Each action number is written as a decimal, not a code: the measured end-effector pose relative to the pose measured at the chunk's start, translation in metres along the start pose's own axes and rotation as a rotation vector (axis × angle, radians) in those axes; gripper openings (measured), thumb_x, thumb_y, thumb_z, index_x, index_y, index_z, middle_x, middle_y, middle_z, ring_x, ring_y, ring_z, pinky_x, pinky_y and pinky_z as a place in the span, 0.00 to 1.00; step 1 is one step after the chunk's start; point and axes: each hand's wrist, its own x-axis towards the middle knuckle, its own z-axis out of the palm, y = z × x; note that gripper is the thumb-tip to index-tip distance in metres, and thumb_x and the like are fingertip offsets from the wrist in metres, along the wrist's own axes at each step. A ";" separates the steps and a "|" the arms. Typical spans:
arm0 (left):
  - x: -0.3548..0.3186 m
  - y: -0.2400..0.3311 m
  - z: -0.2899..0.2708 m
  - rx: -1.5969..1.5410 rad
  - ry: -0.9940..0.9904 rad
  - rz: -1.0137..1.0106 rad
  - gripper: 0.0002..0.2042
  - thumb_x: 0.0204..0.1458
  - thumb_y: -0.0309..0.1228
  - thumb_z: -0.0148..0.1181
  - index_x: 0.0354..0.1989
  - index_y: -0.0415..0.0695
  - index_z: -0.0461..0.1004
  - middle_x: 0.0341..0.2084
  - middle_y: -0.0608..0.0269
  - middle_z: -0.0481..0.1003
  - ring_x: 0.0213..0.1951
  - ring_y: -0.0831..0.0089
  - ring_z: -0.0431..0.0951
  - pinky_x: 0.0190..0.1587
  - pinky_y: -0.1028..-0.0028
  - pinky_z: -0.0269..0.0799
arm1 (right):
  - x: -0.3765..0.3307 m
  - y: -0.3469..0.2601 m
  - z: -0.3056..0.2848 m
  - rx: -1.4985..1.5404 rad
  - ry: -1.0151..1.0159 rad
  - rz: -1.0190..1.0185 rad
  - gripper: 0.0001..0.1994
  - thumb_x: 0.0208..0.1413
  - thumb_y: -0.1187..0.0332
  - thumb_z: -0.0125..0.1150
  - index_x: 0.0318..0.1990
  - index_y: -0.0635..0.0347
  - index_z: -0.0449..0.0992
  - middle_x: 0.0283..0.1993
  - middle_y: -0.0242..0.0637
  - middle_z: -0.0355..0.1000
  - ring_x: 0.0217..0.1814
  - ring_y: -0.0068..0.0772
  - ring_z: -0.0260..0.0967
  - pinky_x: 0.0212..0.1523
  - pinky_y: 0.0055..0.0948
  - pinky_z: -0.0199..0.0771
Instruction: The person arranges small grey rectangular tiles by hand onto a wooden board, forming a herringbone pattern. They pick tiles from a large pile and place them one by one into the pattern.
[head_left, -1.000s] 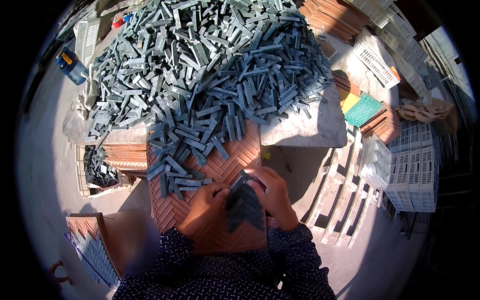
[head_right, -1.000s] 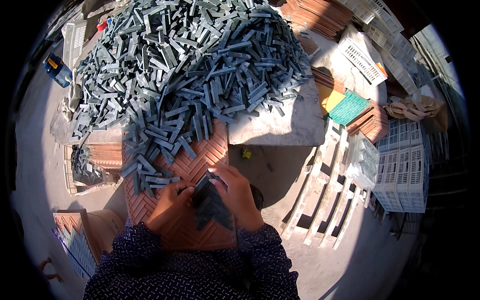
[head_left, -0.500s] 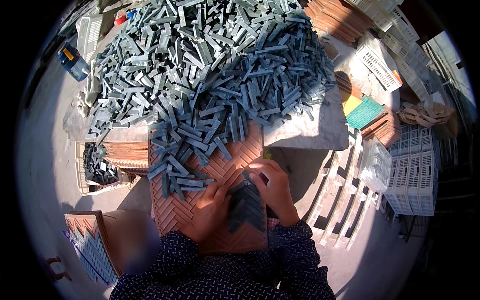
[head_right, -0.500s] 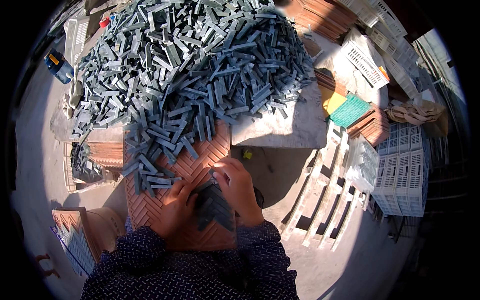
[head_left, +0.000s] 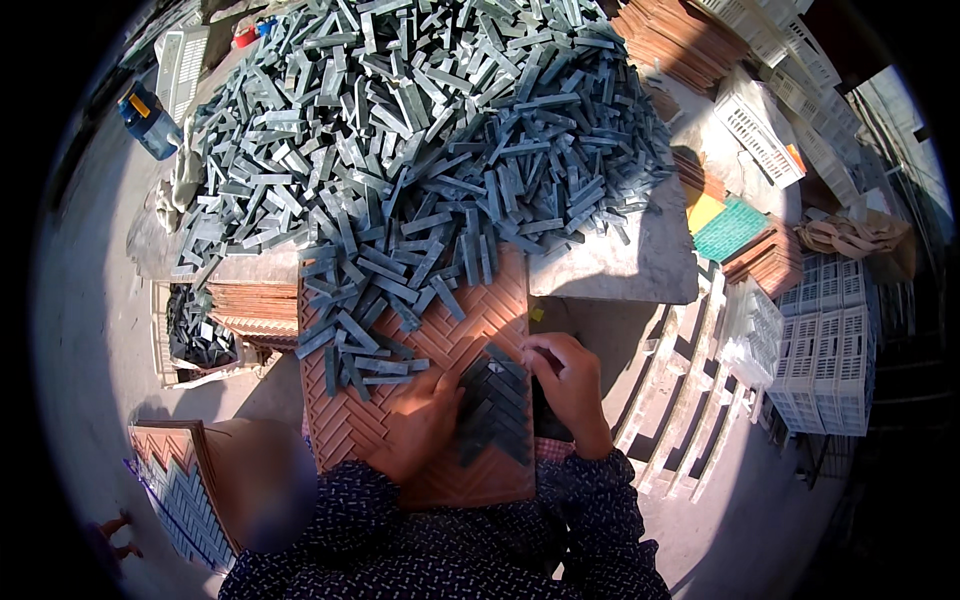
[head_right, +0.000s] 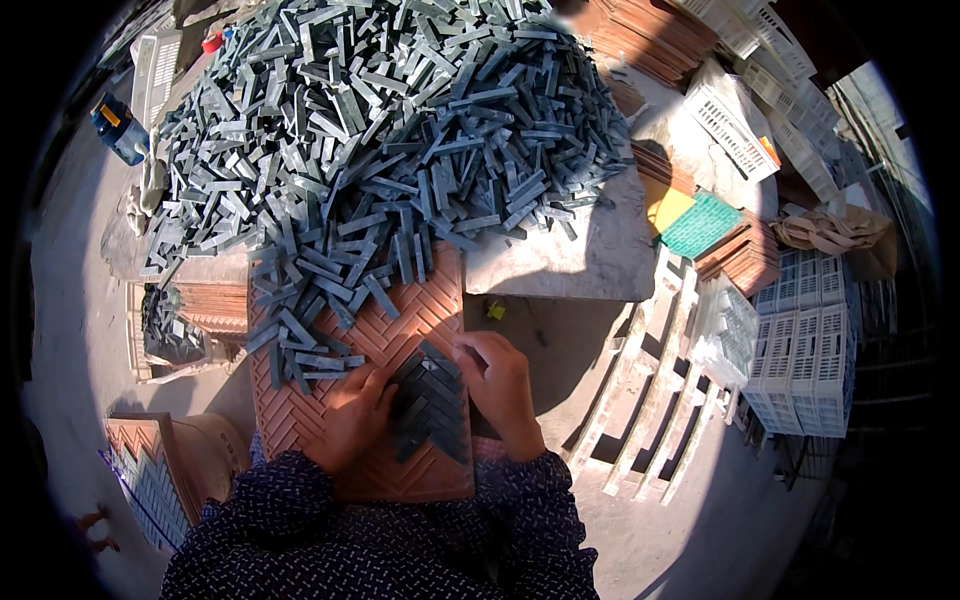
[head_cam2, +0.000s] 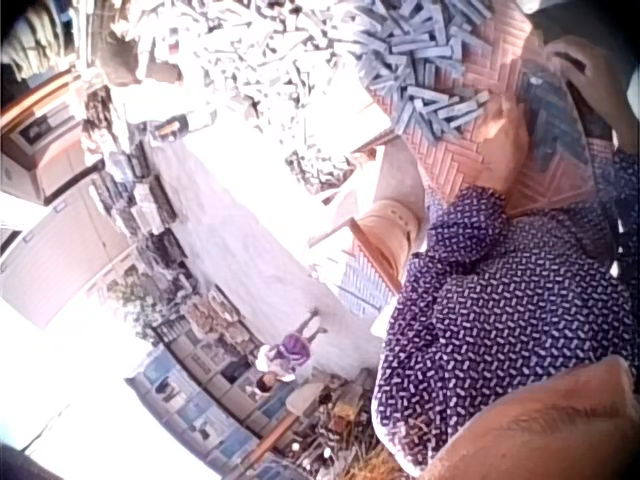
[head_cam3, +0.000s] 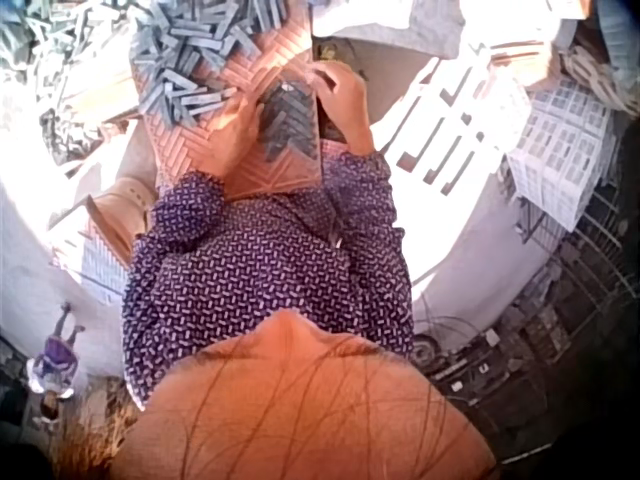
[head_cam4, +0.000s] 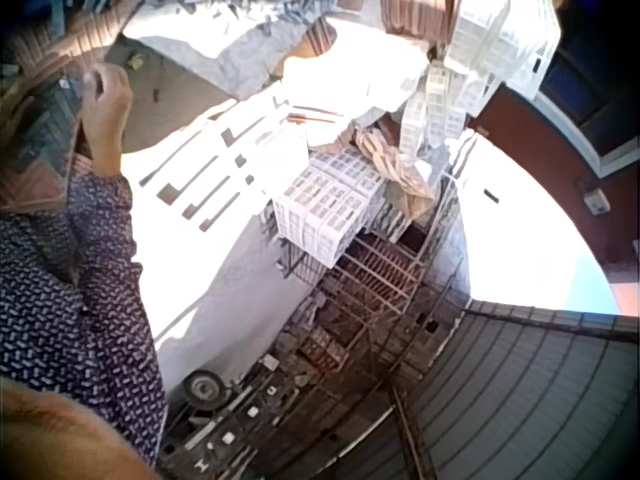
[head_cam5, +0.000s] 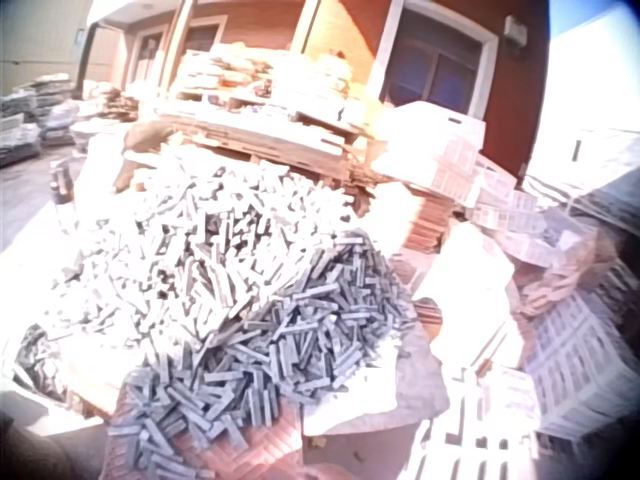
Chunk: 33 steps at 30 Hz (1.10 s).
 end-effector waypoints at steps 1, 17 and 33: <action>0.000 0.001 0.001 0.008 -0.033 -0.012 0.09 0.53 0.30 0.55 0.40 0.40 0.69 0.33 0.54 0.72 0.32 0.54 0.76 0.32 0.61 0.74 | 0.003 -0.003 0.001 -0.005 0.005 -0.010 0.06 0.49 0.76 0.62 0.35 0.63 0.77 0.36 0.44 0.74 0.34 0.42 0.74 0.33 0.30 0.72; 0.009 0.003 0.011 -0.017 0.091 0.042 0.11 0.48 0.26 0.58 0.42 0.42 0.73 0.34 0.56 0.73 0.32 0.56 0.77 0.31 0.65 0.75 | 0.049 -0.010 0.062 -0.206 -0.002 -0.092 0.10 0.43 0.73 0.64 0.36 0.59 0.75 0.32 0.41 0.74 0.33 0.40 0.75 0.34 0.34 0.74; 0.016 0.000 0.012 -0.137 0.140 0.021 0.06 0.50 0.24 0.55 0.37 0.42 0.72 0.30 0.53 0.72 0.28 0.53 0.76 0.28 0.61 0.72 | -0.003 -0.005 0.013 -0.418 -0.063 -0.022 0.09 0.46 0.74 0.63 0.37 0.60 0.77 0.35 0.42 0.74 0.35 0.43 0.74 0.36 0.35 0.73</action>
